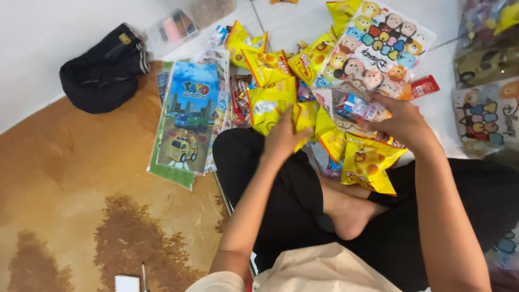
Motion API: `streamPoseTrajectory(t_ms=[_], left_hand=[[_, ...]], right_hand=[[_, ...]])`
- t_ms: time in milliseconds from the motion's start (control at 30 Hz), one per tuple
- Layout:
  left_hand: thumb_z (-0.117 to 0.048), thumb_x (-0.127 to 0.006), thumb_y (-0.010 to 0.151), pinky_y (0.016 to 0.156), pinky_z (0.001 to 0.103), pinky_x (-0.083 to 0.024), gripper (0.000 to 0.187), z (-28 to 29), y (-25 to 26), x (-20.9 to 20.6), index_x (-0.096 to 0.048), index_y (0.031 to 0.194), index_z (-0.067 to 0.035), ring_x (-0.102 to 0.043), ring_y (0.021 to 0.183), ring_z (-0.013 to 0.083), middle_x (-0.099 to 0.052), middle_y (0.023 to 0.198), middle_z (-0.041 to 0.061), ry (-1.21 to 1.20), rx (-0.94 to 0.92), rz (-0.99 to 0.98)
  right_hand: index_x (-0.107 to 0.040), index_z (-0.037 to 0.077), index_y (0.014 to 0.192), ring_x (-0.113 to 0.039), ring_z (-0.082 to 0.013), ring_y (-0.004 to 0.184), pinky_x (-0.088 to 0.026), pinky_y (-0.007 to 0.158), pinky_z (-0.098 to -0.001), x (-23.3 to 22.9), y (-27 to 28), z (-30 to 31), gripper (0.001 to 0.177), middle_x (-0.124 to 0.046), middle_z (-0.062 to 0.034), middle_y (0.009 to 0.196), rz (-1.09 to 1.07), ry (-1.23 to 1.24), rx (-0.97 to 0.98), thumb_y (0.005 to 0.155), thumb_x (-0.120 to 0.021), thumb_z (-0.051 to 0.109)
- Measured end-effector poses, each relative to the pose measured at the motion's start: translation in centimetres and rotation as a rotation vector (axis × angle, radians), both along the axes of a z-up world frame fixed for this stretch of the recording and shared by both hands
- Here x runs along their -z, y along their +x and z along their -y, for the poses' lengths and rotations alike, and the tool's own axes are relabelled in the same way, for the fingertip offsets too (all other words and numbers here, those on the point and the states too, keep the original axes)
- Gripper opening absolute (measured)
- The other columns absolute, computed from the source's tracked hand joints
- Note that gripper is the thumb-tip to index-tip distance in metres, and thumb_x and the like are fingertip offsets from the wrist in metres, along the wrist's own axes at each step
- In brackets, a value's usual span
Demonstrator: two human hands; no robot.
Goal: Sorting and packing snack packets and sticker sheets into plastic bags while sitting on the floor.
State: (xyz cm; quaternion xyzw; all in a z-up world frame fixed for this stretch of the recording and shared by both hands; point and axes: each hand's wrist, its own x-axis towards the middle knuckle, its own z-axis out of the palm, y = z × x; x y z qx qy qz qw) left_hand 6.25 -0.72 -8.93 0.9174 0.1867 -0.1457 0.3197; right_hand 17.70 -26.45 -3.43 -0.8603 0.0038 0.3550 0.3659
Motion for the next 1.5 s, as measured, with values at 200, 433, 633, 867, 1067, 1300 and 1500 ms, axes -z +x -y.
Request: streamPoseTrajectory(t_ms=[200,433,633,867,1067,1300,1500], left_hand=[[-0.041,-0.069,0.085,0.076,0.058,-0.053,0.067,0.1,-1.2,2.0,-0.049,0.139,-0.008,-0.068,0.100,0.0479,-0.071,0.114,0.021,0.069,-0.128,0.073],[-0.043,-0.076,0.079,0.078,0.048,-0.057,0.065,-8.4,-4.9,-7.4,-0.054,0.135,-0.020,-0.075,0.093,0.0340,-0.077,0.113,0.005,0.051,-0.463,0.364],[-0.044,-0.072,0.086,0.092,0.053,-0.053,0.105,-14.5,-4.4,0.7,-0.010,0.161,-0.004,-0.063,0.124,0.0407,-0.064,0.139,0.015,-0.103,-0.648,0.260],[0.008,-0.068,0.076,0.104,0.046,-0.047,0.046,-4.5,-0.8,-0.1,-0.067,0.120,-0.005,-0.067,0.113,0.0305,-0.072,0.121,0.012,0.212,-0.021,0.789],[-0.017,-0.065,0.088,0.084,0.042,-0.040,0.026,-4.1,4.3,13.7,-0.072,0.112,-0.022,-0.067,0.092,0.0250,-0.068,0.107,-0.001,0.621,0.307,0.563],[-0.018,-0.067,0.083,0.064,0.053,-0.052,0.020,-5.1,5.9,11.9,-0.074,0.101,-0.022,-0.062,0.096,0.0352,-0.059,0.118,0.005,0.501,0.400,0.540],[-0.014,-0.070,0.097,0.079,0.033,-0.061,0.017,-5.3,4.1,-0.5,-0.070,0.112,-0.009,-0.070,0.092,0.0218,-0.067,0.108,0.008,-0.053,-0.058,0.867]], right_hand=[[-0.052,0.022,0.152,-0.055,-0.0157,0.125,-0.044,0.090,-0.0322,0.0,-0.1,-0.2,0.083,-0.048,0.0013,0.159,0.094,0.000,-0.060,0.075,-0.081,0.015],[-0.053,0.028,0.156,-0.056,-0.0182,0.050,-0.038,0.043,-0.0344,-0.1,-0.8,-0.7,0.075,-0.065,-0.0190,0.060,0.019,-0.010,-0.045,0.086,-0.074,0.012],[-0.054,0.030,0.154,-0.062,-0.0197,0.055,-0.039,0.047,-0.0330,0.1,-1.1,-2.1,0.073,-0.069,-0.0185,0.066,0.014,-0.063,-0.045,0.085,-0.074,0.015],[-0.052,0.021,0.153,-0.059,-0.0214,0.057,-0.043,0.049,-0.0350,-0.9,-0.2,-1.5,0.074,-0.055,-0.0078,0.133,0.009,-0.005,-0.018,0.085,-0.077,0.011],[-0.055,0.022,0.155,-0.056,-0.0194,0.056,-0.040,0.050,-0.0338,0.6,0.8,0.2,0.076,-0.064,-0.0140,0.079,0.012,-0.010,0.076,0.084,-0.079,0.007],[-0.052,0.015,0.152,-0.062,-0.0238,0.058,-0.049,0.053,-0.0359,1.9,1.5,-0.1,0.074,-0.055,-0.0067,0.151,0.008,0.075,0.046,0.082,-0.072,-0.004],[-0.055,0.015,0.150,-0.070,-0.0221,0.060,-0.047,0.046,-0.0361,4.2,1.6,-0.4,0.075,-0.073,-0.0124,0.109,0.023,-0.096,0.009,0.080,-0.079,0.007]])
